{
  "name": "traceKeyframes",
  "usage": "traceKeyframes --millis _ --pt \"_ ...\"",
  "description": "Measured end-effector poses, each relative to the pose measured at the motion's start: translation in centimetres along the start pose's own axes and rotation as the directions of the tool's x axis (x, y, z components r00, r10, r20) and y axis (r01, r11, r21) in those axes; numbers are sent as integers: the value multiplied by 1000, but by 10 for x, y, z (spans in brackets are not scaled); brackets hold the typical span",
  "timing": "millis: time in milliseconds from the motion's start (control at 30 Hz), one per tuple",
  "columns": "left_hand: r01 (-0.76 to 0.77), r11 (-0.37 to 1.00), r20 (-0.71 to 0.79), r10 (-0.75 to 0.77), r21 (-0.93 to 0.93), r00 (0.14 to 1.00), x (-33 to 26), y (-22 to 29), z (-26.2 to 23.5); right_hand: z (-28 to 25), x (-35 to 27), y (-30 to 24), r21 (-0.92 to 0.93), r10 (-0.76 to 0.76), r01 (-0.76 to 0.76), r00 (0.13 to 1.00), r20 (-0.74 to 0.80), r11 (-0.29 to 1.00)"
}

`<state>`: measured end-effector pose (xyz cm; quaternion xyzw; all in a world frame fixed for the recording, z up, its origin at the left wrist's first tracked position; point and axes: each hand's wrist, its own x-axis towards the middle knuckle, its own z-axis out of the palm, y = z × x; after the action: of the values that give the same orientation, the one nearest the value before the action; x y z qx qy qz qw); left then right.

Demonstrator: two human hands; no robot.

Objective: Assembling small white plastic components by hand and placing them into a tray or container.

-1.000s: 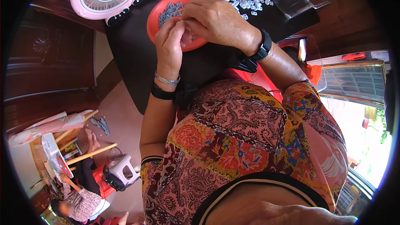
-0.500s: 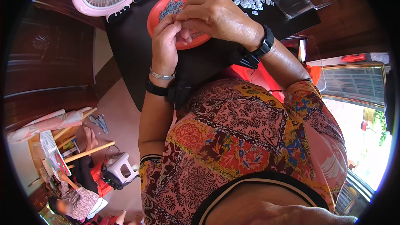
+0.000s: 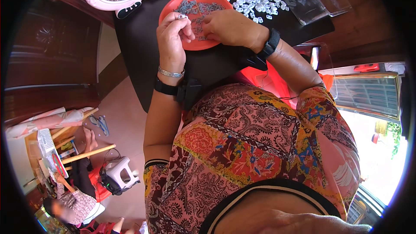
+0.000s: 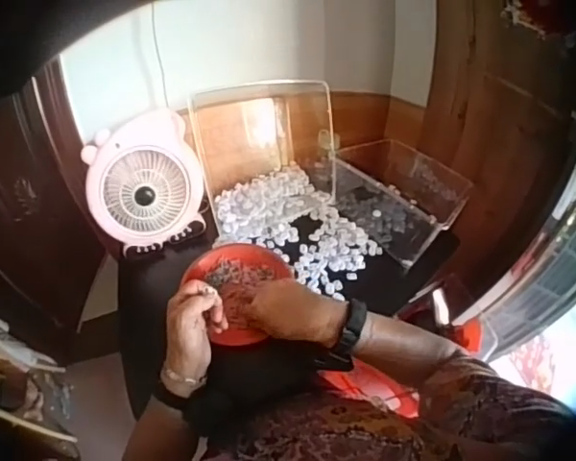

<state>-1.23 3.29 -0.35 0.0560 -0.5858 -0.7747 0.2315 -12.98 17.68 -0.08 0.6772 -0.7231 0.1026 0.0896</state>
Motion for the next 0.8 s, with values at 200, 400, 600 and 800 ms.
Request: traceKeyframes --millis 200,400,600,800 --pt "-5 1000 -7 6 9 1000 -1 0 0 10 6 1 -124 -10 10 1000 -1 992" --pt "42 999 18 -42 5 999 -3 2 1 -6 6 -4 130 181 -160 968 -171 979" --pt "78 996 108 -83 47 991 -9 1 10 -14 3 -4 707 485 -266 866 -124 656" --pt "56 997 144 -64 59 988 -13 3 13 -21 1 -16 948 504 -121 862 -46 293"
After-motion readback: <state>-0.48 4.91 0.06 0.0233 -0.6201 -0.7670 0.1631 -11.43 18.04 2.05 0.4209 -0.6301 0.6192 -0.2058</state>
